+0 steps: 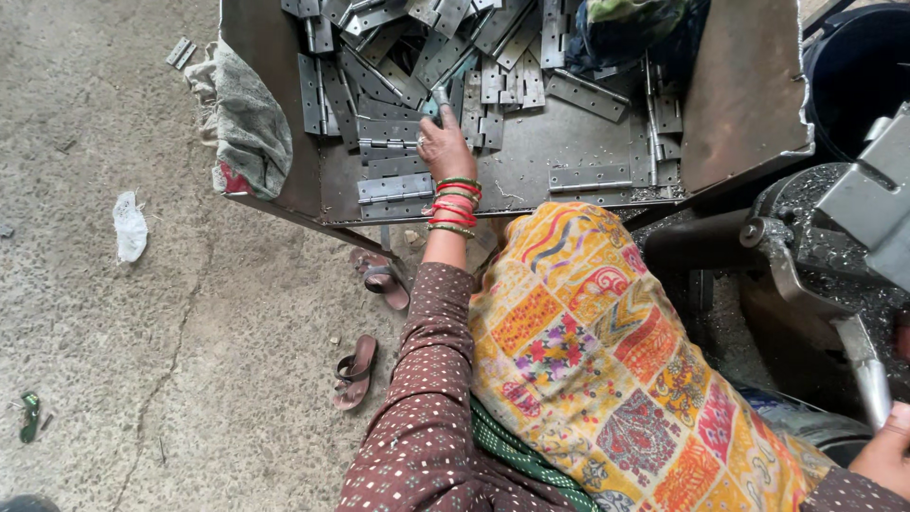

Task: The person repeatedly picks metal hinge plates from a bin, places them under a press, and activates the machine to punch holes. Processed plates are returned to the bin. The cycle continues throughout the clip.

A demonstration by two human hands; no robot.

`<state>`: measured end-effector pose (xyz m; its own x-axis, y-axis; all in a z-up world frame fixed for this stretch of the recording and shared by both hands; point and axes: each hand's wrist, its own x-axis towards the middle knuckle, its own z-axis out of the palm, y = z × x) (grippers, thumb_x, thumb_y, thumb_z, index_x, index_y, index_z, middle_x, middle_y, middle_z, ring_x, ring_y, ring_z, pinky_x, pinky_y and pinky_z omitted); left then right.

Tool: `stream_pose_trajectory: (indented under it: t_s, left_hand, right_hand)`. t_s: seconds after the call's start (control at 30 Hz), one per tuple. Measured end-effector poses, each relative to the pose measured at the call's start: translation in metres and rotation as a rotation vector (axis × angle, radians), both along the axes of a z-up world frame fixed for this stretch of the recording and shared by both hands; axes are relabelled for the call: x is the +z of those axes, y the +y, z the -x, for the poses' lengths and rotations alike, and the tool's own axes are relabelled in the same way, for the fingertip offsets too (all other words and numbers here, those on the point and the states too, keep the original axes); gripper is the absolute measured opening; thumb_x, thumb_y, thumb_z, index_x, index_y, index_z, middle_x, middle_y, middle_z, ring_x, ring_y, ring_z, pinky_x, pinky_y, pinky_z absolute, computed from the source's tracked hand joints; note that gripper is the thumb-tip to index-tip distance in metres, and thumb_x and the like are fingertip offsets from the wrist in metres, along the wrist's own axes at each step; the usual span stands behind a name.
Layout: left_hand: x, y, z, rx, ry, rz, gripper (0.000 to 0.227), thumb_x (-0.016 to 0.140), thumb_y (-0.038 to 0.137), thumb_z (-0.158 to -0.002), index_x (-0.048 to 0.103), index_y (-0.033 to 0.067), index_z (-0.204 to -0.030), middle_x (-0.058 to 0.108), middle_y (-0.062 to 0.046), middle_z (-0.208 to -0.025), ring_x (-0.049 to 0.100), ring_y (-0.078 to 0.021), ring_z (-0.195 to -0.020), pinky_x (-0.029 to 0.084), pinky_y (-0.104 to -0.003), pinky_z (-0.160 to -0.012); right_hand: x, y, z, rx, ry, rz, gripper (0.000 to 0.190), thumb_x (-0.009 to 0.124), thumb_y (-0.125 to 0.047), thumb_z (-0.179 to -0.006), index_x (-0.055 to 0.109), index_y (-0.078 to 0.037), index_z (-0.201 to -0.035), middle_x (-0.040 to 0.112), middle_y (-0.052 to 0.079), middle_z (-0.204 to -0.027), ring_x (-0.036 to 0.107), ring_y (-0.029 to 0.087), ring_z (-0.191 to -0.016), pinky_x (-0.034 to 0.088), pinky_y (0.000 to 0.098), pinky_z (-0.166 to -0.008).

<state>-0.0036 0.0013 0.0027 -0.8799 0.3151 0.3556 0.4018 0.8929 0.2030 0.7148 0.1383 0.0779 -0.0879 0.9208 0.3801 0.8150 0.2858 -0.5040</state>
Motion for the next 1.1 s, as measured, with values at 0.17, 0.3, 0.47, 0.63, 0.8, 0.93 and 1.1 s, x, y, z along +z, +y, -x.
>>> stream_pose_trajectory:
  t_s: [0.17,0.3,0.47,0.63,0.8,0.93,1.1]
  left_hand:
    - [0.014,-0.002,0.002,0.076,-0.289,-0.184,0.052,0.073,0.003,-0.075,0.063,0.0114,-0.125,0.054,-0.013,-0.112,0.066,-0.0341,-0.098,0.054,-0.046,-0.089]
    - [0.016,-0.014,-0.014,0.097,-0.147,-0.150,0.035,0.083,0.021,-0.075,0.063,0.0118,-0.102,0.057,-0.015,-0.114,0.066,-0.0396,-0.099,0.052,-0.052,-0.087]
    - [0.023,-0.025,-0.019,0.058,0.009,-0.287,0.037,0.080,0.023,-0.078,0.060,0.0053,-0.103,0.059,-0.020,-0.126,0.066,-0.0414,-0.099,0.053,-0.051,-0.084]
    - [0.084,-0.037,-0.025,-0.136,-0.143,-0.376,0.037,0.082,0.029,-0.086,0.061,0.0040,-0.103,0.065,-0.017,-0.105,0.065,-0.0402,-0.098,0.051,-0.050,-0.083]
    - [0.197,0.009,-0.098,-0.650,-0.109,-0.511,0.025,0.078,0.018,-0.095,0.063,0.0026,-0.109,0.066,-0.017,-0.109,0.066,-0.0397,-0.097,0.052,-0.047,-0.084]
    - [0.259,0.070,-0.193,-1.025,-0.119,-0.588,0.015,0.062,0.004,-0.100,0.063,0.0017,-0.115,0.068,-0.017,-0.123,0.069,-0.0332,-0.102,0.057,-0.040,-0.088]
    - [0.253,0.136,-0.324,-1.453,0.298,-0.249,0.010,0.063,0.014,-0.103,0.066,0.0041,-0.103,0.064,-0.014,-0.117,0.067,-0.0306,-0.107,0.053,-0.044,-0.090]
  right_hand:
    - [0.008,-0.007,0.004,-0.031,-0.063,0.042,0.029,0.056,-0.020,-0.113,0.072,0.003,-0.116,0.071,0.015,-0.094,0.063,0.020,-0.083,0.048,0.0351,-0.075]
    - [0.023,-0.013,0.013,0.078,-0.023,0.041,0.024,0.052,-0.013,-0.114,0.067,0.006,-0.117,0.070,0.015,-0.103,0.065,0.019,-0.092,0.050,0.0339,-0.087]
    - [0.037,-0.018,0.026,0.061,0.093,0.131,0.018,0.058,-0.012,-0.115,0.064,0.005,-0.116,0.068,0.013,-0.102,0.064,0.020,-0.089,0.050,0.0339,-0.085]
    - [0.065,-0.015,0.038,0.112,-0.236,-0.073,0.008,0.065,-0.017,-0.109,0.070,-0.011,-0.105,0.067,0.009,-0.100,0.062,0.029,-0.095,0.050,0.0398,-0.085]
    - [0.087,-0.027,0.067,0.030,-0.137,-0.074,0.011,0.070,-0.023,-0.108,0.074,-0.014,-0.106,0.071,0.009,-0.104,0.069,0.030,-0.095,0.055,0.0445,-0.086]
    - [0.114,-0.031,0.092,-0.008,-0.098,-0.003,0.013,0.073,-0.029,-0.104,0.073,-0.015,-0.104,0.071,0.008,-0.104,0.069,0.032,-0.093,0.055,0.0441,-0.078]
    - [0.135,-0.035,0.105,-0.037,-0.076,0.041,0.017,0.074,-0.032,-0.100,0.073,-0.015,-0.103,0.070,0.007,-0.102,0.069,0.032,-0.085,0.054,0.0432,-0.070]
